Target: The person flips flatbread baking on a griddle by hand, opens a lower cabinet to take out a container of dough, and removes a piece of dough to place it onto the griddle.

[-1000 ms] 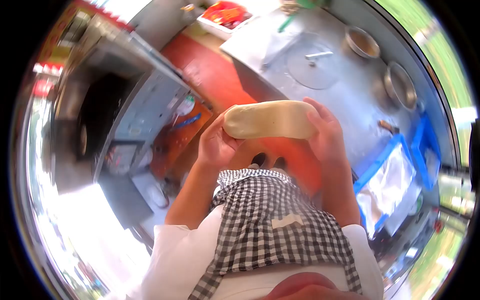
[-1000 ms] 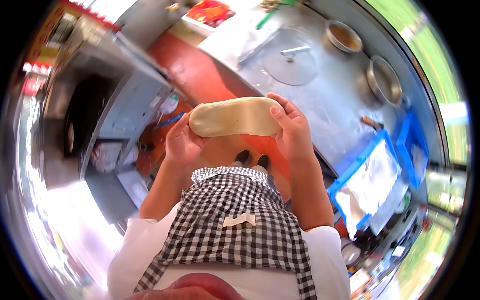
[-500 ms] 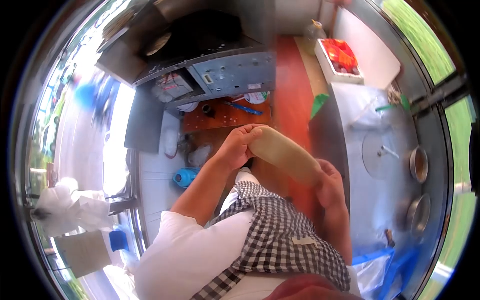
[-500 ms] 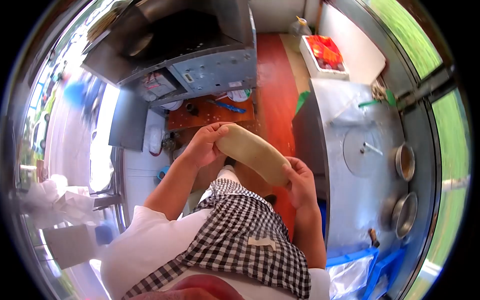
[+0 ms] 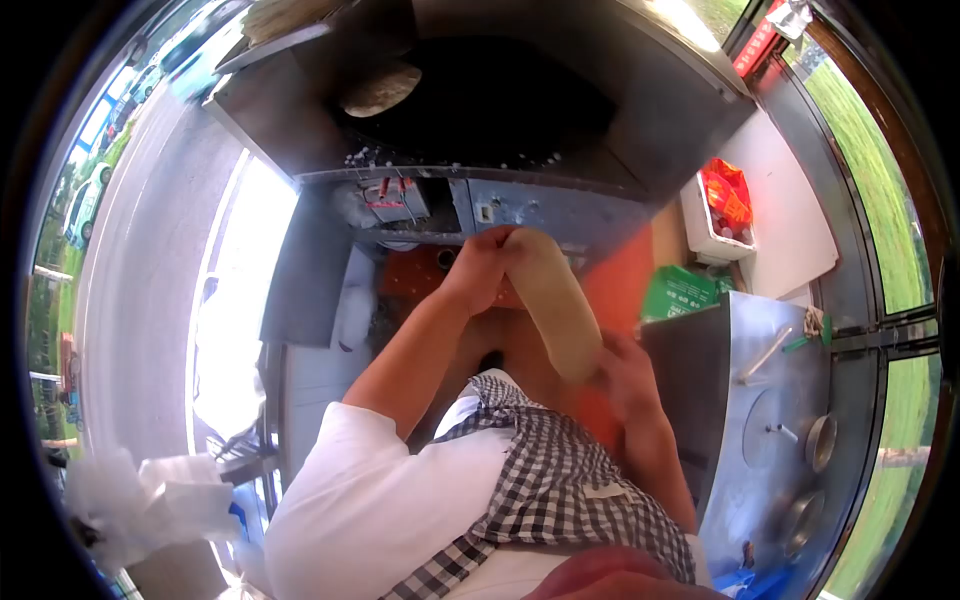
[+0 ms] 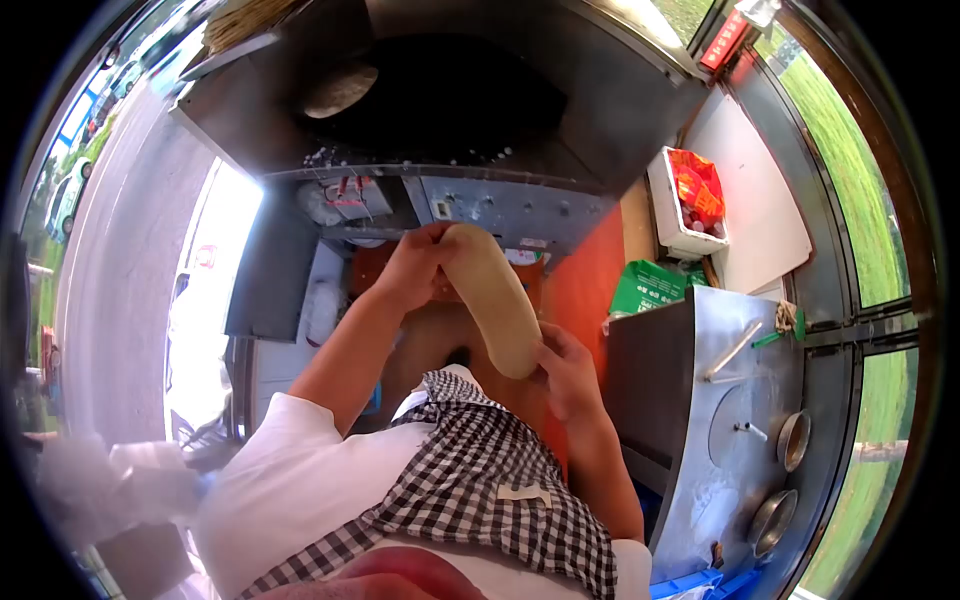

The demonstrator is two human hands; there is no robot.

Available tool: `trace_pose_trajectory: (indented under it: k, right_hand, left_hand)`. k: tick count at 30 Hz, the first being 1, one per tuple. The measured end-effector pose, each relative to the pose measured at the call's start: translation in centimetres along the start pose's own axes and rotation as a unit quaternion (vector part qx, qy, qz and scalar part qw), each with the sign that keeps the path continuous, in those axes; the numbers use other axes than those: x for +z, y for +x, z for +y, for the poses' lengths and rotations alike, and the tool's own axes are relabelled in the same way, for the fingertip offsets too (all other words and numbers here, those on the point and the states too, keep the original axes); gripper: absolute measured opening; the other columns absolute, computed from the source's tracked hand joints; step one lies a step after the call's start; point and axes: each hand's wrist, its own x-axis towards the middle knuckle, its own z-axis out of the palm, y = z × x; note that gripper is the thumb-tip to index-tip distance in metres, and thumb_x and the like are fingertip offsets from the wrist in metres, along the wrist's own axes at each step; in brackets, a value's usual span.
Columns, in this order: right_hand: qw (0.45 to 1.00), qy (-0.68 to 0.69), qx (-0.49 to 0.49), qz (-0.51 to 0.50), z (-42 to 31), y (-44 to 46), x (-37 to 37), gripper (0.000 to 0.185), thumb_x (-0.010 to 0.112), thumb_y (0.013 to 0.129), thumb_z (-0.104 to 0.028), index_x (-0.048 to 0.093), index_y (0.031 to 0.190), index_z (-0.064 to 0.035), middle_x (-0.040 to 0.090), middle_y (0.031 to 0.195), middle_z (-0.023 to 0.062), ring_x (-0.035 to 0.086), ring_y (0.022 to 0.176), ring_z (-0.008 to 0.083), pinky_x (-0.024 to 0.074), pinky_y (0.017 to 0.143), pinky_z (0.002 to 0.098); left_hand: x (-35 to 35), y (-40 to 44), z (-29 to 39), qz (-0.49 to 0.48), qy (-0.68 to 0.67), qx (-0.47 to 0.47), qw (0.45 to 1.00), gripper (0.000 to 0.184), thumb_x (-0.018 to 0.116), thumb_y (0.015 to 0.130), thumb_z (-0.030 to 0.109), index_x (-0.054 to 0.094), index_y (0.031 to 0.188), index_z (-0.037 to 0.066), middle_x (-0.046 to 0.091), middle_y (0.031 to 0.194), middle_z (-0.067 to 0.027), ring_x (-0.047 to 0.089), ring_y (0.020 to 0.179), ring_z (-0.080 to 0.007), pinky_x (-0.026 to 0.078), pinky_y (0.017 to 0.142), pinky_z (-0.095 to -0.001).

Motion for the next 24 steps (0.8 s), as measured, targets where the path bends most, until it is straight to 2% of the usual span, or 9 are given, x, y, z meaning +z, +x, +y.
trace_pose_trajectory:
  k: [5, 10, 13, 16, 17, 19, 20, 23, 24]
  right_hand:
    - [0.997, -0.078, 0.001, 0.010, -3.4, 7.9, 6.2, 0.041, 0.064, 0.095, -0.014, 0.053, 0.132, -0.0009, 0.063, 0.120, 0.0072, 0.064, 0.104, 0.0186, 0.0563, 0.083, 0.0335]
    - [0.997, -0.072, -0.031, -0.009, -6.4, 13.6, 11.7, 0.040, 0.063, 0.095, -0.014, 0.051, 0.130, 0.0018, 0.062, 0.120, 0.0115, 0.064, 0.104, 0.0205, 0.0570, 0.085, 0.0358]
    - [0.998, -0.017, -0.046, -0.049, -8.1, 18.9, 15.0, 0.042, 0.064, 0.094, -0.015, 0.050, 0.129, 0.0042, 0.061, 0.119, 0.0135, 0.064, 0.105, 0.0231, 0.0575, 0.087, 0.0379]
    - [0.991, 0.048, -0.046, -0.112, -9.4, 26.2, 18.6, 0.045, 0.064, 0.094, -0.017, 0.049, 0.130, 0.0051, 0.060, 0.120, 0.0139, 0.063, 0.106, 0.0243, 0.0577, 0.088, 0.0388]
    - [0.987, 0.069, -0.047, -0.139, -9.2, 27.9, 19.5, 0.045, 0.064, 0.093, -0.017, 0.049, 0.130, 0.0050, 0.060, 0.120, 0.0138, 0.063, 0.107, 0.0244, 0.0577, 0.089, 0.0389]
    - [0.994, 0.024, -0.007, -0.111, -9.1, 28.6, 20.1, 0.045, 0.065, 0.094, -0.020, 0.049, 0.130, 0.0025, 0.060, 0.122, 0.0145, 0.063, 0.109, 0.0252, 0.0562, 0.091, 0.0387]
    - [0.996, 0.003, 0.014, -0.093, -8.8, 28.7, 20.1, 0.045, 0.065, 0.095, -0.021, 0.050, 0.130, 0.0012, 0.060, 0.123, 0.0148, 0.063, 0.110, 0.0256, 0.0554, 0.092, 0.0386]
    - [0.989, -0.077, 0.028, -0.127, -5.6, 28.6, 17.8, 0.042, 0.063, 0.095, -0.018, 0.052, 0.129, 0.0036, 0.062, 0.118, 0.0139, 0.064, 0.103, 0.0197, 0.0562, 0.087, 0.0336]
    - [0.983, -0.103, 0.043, -0.146, -5.0, 28.0, 17.0, 0.041, 0.062, 0.096, -0.020, 0.053, 0.128, 0.0039, 0.064, 0.114, 0.0120, 0.065, 0.101, 0.0184, 0.0554, 0.085, 0.0309]
  left_hand:
    - [-5.4, 7.3, 4.8, 0.035, 0.072, 0.155, 0.985, 0.037, 0.065, 0.092, 0.007, 0.058, 0.127, -0.004, 0.066, 0.108, -0.0105, 0.066, 0.096, -0.0196, 0.056, 0.081, -0.0330]
    - [-7.1, 10.2, 13.0, 0.083, 0.135, 0.212, 0.965, 0.037, 0.069, 0.088, 0.010, 0.063, 0.123, -0.002, 0.069, 0.106, -0.0089, 0.064, 0.088, -0.0137, 0.052, 0.076, -0.0269]
    - [-9.0, 13.9, 17.4, 0.149, 0.313, 0.301, 0.888, 0.040, 0.071, 0.088, 0.013, 0.062, 0.125, 0.000, 0.070, 0.110, -0.0118, 0.066, 0.094, -0.0170, 0.053, 0.081, -0.0290]
    - [-12.1, 19.4, 21.4, 0.222, 0.407, 0.486, 0.741, 0.047, 0.072, 0.085, 0.019, 0.060, 0.126, 0.000, 0.068, 0.116, -0.0210, 0.067, 0.102, -0.0338, 0.052, 0.090, -0.0376]
    - [-13.0, 20.0, 21.3, 0.260, 0.444, 0.480, 0.710, 0.049, 0.072, 0.085, 0.021, 0.059, 0.128, 0.001, 0.066, 0.119, -0.0219, 0.065, 0.106, -0.0361, 0.051, 0.093, -0.0399]
    - [-13.7, 20.9, 22.1, 0.331, 0.512, 0.475, 0.635, 0.052, 0.071, 0.086, 0.025, 0.057, 0.131, 0.003, 0.062, 0.125, -0.0236, 0.060, 0.114, -0.0406, 0.048, 0.098, -0.0444]
    - [-14.5, 20.7, 21.6, 0.294, 0.499, 0.386, 0.718, 0.055, 0.069, 0.087, 0.030, 0.055, 0.133, 0.004, 0.058, 0.133, -0.0210, 0.054, 0.123, -0.0394, 0.044, 0.104, -0.0426]
    - [-16.4, 20.6, 17.3, 0.229, 0.556, 0.303, 0.739, 0.058, 0.065, 0.090, 0.035, 0.051, 0.137, 0.004, 0.058, 0.133, -0.0198, 0.057, 0.118, -0.0397, 0.042, 0.105, -0.0475]
    - [-16.7, 20.8, 15.4, 0.233, 0.606, 0.272, 0.710, 0.061, 0.064, 0.090, 0.038, 0.049, 0.139, 0.004, 0.054, 0.137, -0.0191, 0.053, 0.123, -0.0385, 0.039, 0.107, -0.0509]
